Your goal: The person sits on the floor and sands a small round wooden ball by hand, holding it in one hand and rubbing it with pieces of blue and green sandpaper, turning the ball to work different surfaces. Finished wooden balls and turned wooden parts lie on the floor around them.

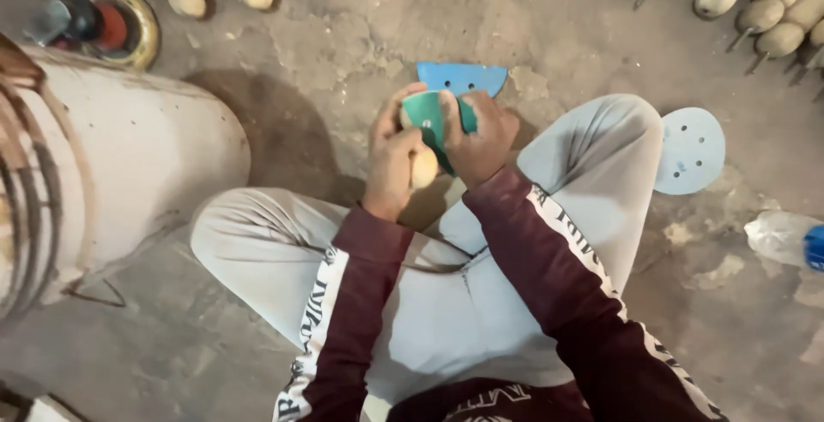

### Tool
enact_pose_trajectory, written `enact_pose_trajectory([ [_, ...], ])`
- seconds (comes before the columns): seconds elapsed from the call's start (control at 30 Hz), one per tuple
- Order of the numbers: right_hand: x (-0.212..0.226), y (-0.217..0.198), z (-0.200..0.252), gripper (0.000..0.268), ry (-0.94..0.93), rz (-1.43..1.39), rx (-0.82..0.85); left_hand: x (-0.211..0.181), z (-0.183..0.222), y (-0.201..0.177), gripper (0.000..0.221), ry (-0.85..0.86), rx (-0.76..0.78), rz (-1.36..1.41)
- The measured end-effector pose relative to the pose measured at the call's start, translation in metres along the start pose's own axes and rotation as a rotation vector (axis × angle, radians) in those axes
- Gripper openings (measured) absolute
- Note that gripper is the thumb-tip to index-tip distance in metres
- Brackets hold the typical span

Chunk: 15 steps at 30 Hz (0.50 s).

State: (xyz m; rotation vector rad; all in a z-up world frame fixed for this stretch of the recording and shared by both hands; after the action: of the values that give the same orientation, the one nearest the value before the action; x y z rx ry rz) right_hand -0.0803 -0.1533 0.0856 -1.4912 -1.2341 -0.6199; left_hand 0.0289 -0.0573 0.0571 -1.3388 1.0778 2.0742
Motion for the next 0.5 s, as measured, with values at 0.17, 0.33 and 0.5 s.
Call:
enact_pose_trajectory([
  [0.17, 0.016, -0.010, -0.010, 0.027, -0.078, 0.040, -0.024, 0.036, 0.012, -0.015, 0.043, 0.100, 0.075, -0.347],
  [0.33, -0.006, -0.007, 0.004, 0.029, 0.016, -0.040, -0.007, -0.031, -0.003, -0.008, 0.066, 0.056, -0.037, 0.049],
  [0.5, -0.032, -0.019, -0.022, 0.038, 0.157, 0.004, -0.117, -0.022, 0.009, -0.003, 0.071, -0.041, 0.048, 0.027],
])
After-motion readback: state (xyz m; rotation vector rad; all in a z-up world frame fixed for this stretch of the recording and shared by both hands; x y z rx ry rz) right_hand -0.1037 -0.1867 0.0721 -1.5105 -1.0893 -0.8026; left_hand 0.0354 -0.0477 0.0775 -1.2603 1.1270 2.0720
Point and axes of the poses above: each hand's wrist, its own z-axis away from the middle knuckle, its own y-axis out of the palm, x = y × z, the point moved 7 cm from there along -z, towards the middle knuckle, and after that the axes turned 7 degrees about y, right-handed, at the moved point
